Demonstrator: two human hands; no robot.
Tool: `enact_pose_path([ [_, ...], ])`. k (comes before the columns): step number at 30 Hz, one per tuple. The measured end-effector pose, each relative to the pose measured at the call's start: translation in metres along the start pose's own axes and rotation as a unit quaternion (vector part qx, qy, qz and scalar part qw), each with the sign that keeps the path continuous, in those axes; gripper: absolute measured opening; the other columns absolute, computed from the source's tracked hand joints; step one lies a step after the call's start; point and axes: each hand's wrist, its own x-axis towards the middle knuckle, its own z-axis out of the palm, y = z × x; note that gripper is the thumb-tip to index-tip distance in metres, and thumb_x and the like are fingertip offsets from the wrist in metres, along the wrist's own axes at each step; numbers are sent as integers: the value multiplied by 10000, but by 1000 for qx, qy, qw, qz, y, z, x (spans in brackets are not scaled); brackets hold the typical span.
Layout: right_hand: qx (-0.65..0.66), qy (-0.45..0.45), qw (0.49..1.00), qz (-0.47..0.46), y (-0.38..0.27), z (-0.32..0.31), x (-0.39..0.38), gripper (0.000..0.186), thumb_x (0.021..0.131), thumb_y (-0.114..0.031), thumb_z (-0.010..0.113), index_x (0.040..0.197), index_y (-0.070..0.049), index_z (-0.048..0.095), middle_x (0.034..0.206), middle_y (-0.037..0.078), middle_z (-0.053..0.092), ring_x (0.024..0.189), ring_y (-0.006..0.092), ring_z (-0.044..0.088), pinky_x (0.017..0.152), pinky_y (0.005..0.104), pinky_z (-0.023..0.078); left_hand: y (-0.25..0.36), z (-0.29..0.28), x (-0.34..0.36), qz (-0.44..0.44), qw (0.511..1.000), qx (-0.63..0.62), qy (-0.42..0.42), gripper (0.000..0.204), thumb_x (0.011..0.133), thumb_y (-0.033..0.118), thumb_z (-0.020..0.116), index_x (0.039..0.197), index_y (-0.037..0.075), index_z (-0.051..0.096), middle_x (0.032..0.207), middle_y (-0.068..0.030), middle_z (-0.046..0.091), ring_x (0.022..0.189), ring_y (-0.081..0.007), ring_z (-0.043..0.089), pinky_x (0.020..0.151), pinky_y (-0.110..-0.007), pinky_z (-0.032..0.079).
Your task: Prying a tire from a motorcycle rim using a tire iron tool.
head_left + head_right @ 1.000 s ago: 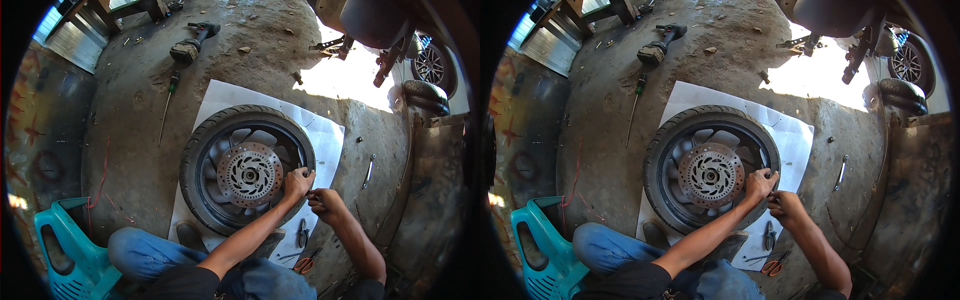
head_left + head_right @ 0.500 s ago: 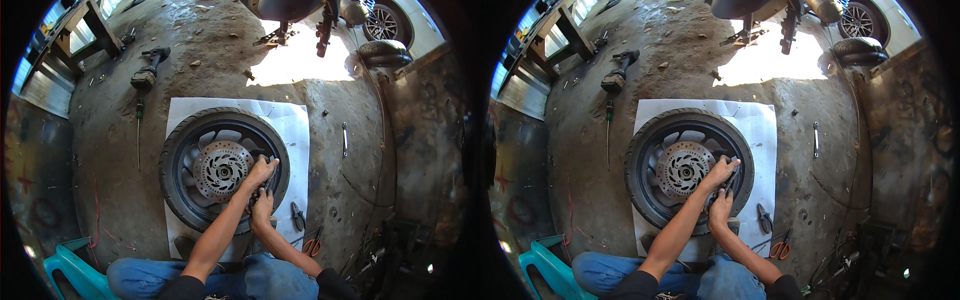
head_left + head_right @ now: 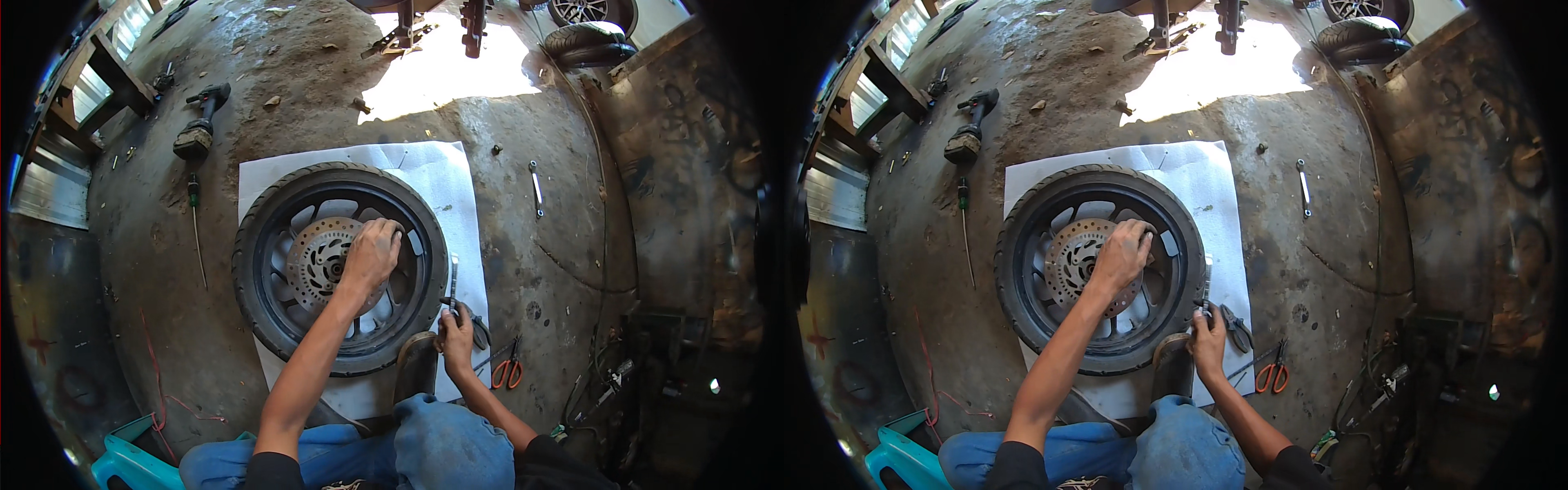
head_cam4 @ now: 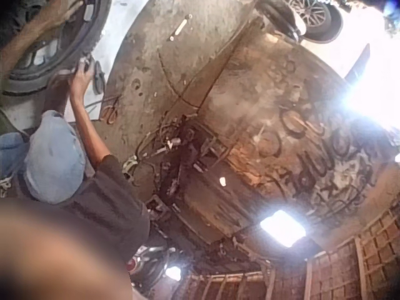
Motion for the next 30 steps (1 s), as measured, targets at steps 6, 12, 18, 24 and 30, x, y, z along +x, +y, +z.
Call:
enact_pose_path([
  [6, -22, 111, 992, 58, 34, -56, 23, 260, 1047, -182, 553, 1253, -26, 533, 695, -9, 470, 458, 76, 394, 391, 265, 361, -27, 33, 8, 55, 939, 323, -105, 187, 892, 120, 628, 949, 23, 777, 970, -179, 746, 1027, -344, 677, 1117, -573, 382],
  [12, -12, 106, 990, 91, 51, -56, 18, 263, 1025, -162, 564, 1250, -26, 554, 713, -3, 485, 483, 80, 426, 401, 277, 380, -2, 68, 31, -62, 813, 511, -274, 210, 929, 181, 623, 1013, 160, 815, 970, -49, 777, 959, -255, 720, 1044, -539, 334],
  [18, -12, 74, 994, 84, 46, -31, 11, 287, 1032, -194, 582, 1267, -30, 566, 706, -9, 490, 464, 80, 406, 409, 268, 348, -11, 84, 33, -100, 793, 510, -317, 190, 944, 193, 635, 970, 279, 802, 841, 10, 767, 875, -219, 746, 847, -467, 405],
  [24, 25, 71, 993, 91, 42, -38, 19, 304, 1037, -186, 559, 1289, -17, 553, 713, -1, 500, 471, 75, 412, 409, 262, 347, -24, 91, 30, -100, 820, 485, -287, 208, 945, 165, 622, 983, 277, 793, 798, 8, 755, 861, -222, 745, 903, -454, 383],
  [30, 37, 68, 993, 86, 41, -33, 25, 277, 1039, -182, 538, 1261, -17, 561, 710, -3, 506, 464, 75, 418, 406, 262, 354, -9, 94, 37, -122, 788, 501, -336, 235, 944, 181, 636, 1112, 246, 787, 1009, -6, 771, 1023, -237, 728, 1034, -513, 355],
])
